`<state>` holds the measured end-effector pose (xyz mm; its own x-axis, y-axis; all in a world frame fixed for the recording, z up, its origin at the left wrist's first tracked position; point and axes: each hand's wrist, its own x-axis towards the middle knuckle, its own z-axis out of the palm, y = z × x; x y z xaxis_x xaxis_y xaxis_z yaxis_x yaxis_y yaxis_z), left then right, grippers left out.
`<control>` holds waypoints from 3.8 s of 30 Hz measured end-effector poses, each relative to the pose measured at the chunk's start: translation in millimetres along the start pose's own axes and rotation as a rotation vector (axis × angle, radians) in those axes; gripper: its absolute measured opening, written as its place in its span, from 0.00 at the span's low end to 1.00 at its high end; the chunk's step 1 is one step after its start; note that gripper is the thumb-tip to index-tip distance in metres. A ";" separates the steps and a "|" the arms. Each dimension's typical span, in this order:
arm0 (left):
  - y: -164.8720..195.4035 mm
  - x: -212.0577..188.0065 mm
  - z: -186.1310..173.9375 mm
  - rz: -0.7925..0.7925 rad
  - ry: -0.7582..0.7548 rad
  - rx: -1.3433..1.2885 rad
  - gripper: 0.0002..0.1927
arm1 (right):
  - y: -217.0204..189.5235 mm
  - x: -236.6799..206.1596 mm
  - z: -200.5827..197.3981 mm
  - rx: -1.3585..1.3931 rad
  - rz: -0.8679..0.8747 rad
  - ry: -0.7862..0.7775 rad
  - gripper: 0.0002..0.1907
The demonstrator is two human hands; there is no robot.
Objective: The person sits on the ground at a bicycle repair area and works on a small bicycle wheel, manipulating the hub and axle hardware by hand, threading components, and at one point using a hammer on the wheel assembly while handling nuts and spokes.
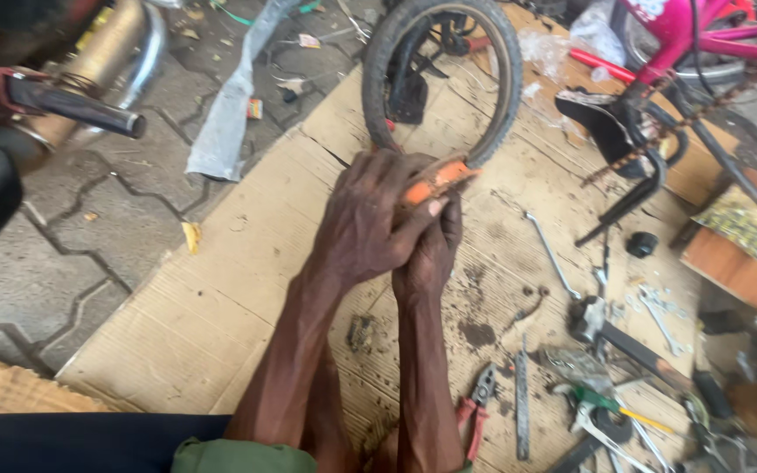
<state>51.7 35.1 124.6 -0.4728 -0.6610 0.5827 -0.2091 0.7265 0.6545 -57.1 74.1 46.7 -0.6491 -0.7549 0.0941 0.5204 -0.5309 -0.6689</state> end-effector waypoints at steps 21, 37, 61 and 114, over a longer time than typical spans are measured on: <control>-3.6 6.3 2.8 -0.092 -0.032 -0.025 0.24 | -1.9 13.7 10.5 -0.935 -0.493 0.073 0.06; -6.3 6.5 13.3 -0.038 -0.055 -0.004 0.24 | -33.6 10.1 -29.2 -0.262 0.311 -0.144 0.28; 4.9 10.5 11.8 -0.071 0.008 0.063 0.23 | -13.9 3.5 -0.7 -0.688 -0.177 -0.038 0.19; 11.0 12.3 19.3 -0.156 -0.104 -0.144 0.26 | -20.5 5.9 -24.8 -0.186 0.042 -0.100 0.18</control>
<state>27.1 38.6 129.7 -0.5315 -0.7350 0.4210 -0.1657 0.5776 0.7993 -85.3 90.2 42.6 -0.5659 -0.8141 0.1302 0.4282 -0.4252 -0.7974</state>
